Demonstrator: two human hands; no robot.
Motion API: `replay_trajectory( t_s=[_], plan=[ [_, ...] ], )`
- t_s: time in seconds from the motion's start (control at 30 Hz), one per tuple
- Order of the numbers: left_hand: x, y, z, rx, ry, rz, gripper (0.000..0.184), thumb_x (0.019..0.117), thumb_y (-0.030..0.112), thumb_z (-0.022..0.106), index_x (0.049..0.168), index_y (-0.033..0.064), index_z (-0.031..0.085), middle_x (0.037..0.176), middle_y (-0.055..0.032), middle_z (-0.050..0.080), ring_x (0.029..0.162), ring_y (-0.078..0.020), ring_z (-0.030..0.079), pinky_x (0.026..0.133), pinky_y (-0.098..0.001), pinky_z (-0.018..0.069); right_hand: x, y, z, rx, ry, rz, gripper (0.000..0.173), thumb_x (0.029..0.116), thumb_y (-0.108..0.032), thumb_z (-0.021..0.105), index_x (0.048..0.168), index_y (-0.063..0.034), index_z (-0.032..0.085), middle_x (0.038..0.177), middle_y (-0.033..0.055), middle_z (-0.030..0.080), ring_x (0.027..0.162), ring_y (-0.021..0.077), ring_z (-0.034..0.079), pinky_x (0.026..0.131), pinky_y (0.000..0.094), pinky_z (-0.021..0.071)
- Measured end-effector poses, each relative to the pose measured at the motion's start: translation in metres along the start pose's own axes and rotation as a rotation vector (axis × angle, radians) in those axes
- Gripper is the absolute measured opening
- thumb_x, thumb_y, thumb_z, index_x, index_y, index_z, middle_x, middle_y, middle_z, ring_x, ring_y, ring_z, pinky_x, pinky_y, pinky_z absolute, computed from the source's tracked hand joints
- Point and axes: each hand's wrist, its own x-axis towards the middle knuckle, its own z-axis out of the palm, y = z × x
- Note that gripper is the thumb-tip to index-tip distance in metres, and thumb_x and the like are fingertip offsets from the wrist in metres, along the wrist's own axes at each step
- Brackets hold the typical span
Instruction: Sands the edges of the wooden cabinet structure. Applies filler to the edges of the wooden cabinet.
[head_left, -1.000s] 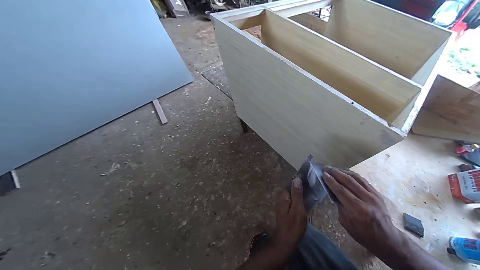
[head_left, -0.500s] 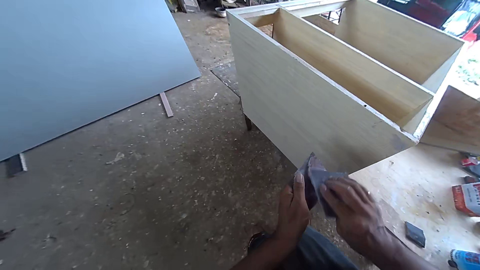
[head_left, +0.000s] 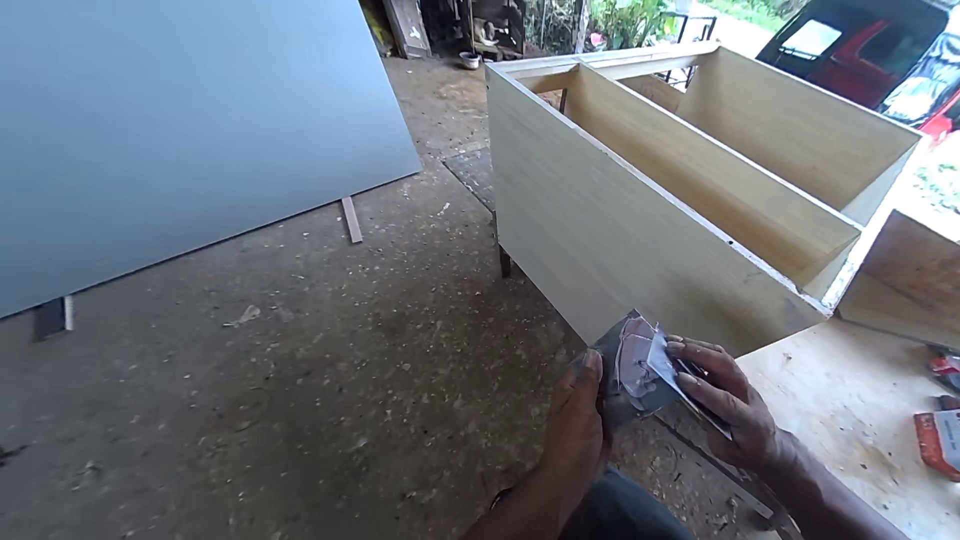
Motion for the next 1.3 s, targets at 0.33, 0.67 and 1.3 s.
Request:
replay_trajectory(
  t_s=[0.33, 0.67, 1.3],
  plan=[
    [-0.015, -0.007, -0.024, 0.022, -0.069, 0.118, 0.034, 0.1070, 0.029, 0.051, 0.119, 0.0003, 0.063, 0.106, -0.0149, 0.073, 0.097, -0.0233, 0.073, 0.089, -0.0451, 0.0611, -0.032, 0.032, 0.007, -0.237, -0.081, 0.120, 0.040, 0.1023, -0.010, 0.052, 0.140, -0.0214, 0.059, 0.149, 0.0189, 0.054, 0.137, 0.0295, 0.055, 0.111, 0.0454, 0.0503],
    [-0.003, 0.021, -0.050, 0.042, -0.233, -0.230, 0.026, 0.0997, 0.029, 0.064, 0.109, 0.0049, 0.068, 0.095, -0.0126, 0.076, 0.086, -0.0193, 0.075, 0.079, -0.0374, 0.0636, 0.029, 0.005, -0.012, 1.295, 0.241, 0.777, 0.018, 0.0933, -0.022, 0.073, 0.110, -0.0160, 0.075, 0.099, 0.0041, 0.077, 0.088, 0.0128, 0.074, 0.082, 0.0340, 0.0635],
    [-0.003, -0.005, -0.035, 0.088, -0.148, -0.038, 0.035, 0.1011, 0.036, 0.062, 0.115, 0.0043, 0.064, 0.098, -0.0105, 0.075, 0.089, -0.0201, 0.075, 0.083, -0.0401, 0.0633, -0.028, -0.015, 0.046, 1.959, 0.351, 0.658, 0.041, 0.0994, -0.049, 0.058, 0.084, -0.0141, 0.072, 0.082, -0.0017, 0.066, 0.063, 0.0078, 0.060, 0.055, 0.0216, 0.0487]
  ],
)
